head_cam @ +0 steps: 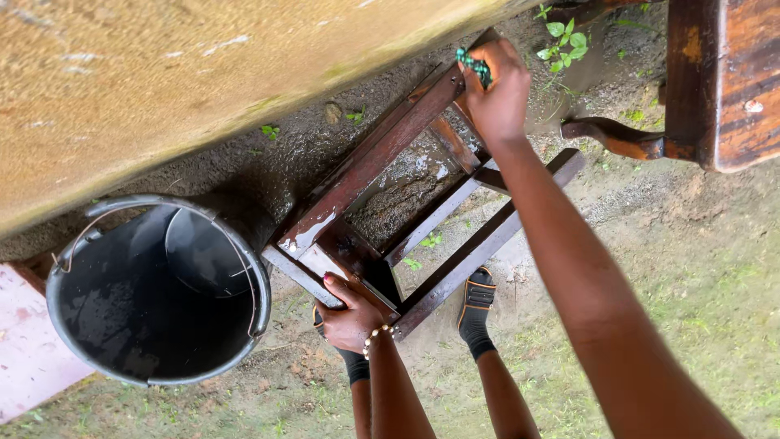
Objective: The person washes wooden stools by hand with a cloth and water from a bucket, scrubbing the surfaces and legs of the stools.
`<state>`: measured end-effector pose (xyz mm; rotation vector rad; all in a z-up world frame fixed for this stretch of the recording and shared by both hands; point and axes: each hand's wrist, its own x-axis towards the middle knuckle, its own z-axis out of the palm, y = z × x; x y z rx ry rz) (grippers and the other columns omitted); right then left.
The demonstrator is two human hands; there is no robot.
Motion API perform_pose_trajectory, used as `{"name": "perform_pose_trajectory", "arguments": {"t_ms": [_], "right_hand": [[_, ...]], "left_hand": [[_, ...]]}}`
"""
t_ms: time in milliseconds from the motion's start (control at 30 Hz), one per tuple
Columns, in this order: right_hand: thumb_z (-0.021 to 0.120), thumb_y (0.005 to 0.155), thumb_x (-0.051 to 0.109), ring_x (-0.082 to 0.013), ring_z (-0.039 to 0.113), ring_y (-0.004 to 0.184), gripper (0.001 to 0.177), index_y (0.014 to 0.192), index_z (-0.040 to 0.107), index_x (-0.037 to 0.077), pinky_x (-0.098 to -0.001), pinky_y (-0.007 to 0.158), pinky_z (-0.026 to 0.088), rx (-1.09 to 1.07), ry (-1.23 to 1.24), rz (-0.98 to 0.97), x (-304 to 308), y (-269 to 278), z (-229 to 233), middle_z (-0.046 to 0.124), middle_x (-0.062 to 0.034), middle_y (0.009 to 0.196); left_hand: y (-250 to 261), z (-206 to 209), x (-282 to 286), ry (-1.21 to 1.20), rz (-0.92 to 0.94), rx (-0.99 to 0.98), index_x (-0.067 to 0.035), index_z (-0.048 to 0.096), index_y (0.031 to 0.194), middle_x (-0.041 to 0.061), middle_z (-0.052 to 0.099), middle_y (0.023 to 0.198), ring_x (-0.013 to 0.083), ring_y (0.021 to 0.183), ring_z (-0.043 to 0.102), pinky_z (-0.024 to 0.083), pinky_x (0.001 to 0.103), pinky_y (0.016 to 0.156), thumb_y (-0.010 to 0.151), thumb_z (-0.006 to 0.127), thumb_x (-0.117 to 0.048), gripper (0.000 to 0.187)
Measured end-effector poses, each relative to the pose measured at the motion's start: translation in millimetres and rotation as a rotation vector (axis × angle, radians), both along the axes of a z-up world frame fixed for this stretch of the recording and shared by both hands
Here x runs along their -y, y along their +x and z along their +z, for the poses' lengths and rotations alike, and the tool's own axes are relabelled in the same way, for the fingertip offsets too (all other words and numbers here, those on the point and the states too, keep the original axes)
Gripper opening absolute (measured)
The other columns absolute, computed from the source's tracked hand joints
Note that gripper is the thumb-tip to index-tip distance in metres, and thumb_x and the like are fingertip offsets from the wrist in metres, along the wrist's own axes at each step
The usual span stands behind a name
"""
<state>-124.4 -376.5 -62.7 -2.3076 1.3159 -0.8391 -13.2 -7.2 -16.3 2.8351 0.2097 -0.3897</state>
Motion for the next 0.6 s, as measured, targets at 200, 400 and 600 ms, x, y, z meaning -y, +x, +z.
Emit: {"name": "perform_pose_trajectory", "arguments": {"t_ms": [200,400,600], "right_hand": [[0.081,0.083,-0.007,-0.0211,0.075,0.083,0.019,0.096,0.072,0.002,-0.0312,0.065,0.062,-0.001,-0.088,-0.385,25.4,0.8,-12.8,0.073,-0.012,0.095],[0.078,0.083,-0.011,-0.0267,0.072,0.089,0.022,0.1,0.072,0.002,-0.0312,0.073,0.063,-0.107,0.005,0.148,-30.8,-11.4,20.8,0.071,-0.0151,0.1],[0.078,0.079,-0.008,-0.0325,0.069,0.095,0.024,0.099,0.069,0.001,-0.0432,0.083,0.057,-0.166,0.027,0.06,-58.3,-28.9,46.9,0.069,-0.016,0.098]], "left_hand": [[0.8,0.8,4.2,-0.006,0.011,-0.025,0.009,0.071,0.119,0.028,0.073,0.079,0.0417,0.072,0.073,0.058,0.052,0.063,0.096,0.035,-0.077,0.097],[-0.4,0.4,5.4,0.016,0.039,-0.014,0.011,0.067,0.126,0.028,0.073,0.08,0.0404,0.07,0.074,0.059,0.052,0.06,0.094,0.033,-0.08,0.103],[-1.6,-5.7,0.9,0.024,0.017,0.045,0.012,0.066,0.128,0.029,0.072,0.078,0.0398,0.07,0.073,0.059,0.051,0.06,0.095,0.033,-0.082,0.105]]}}
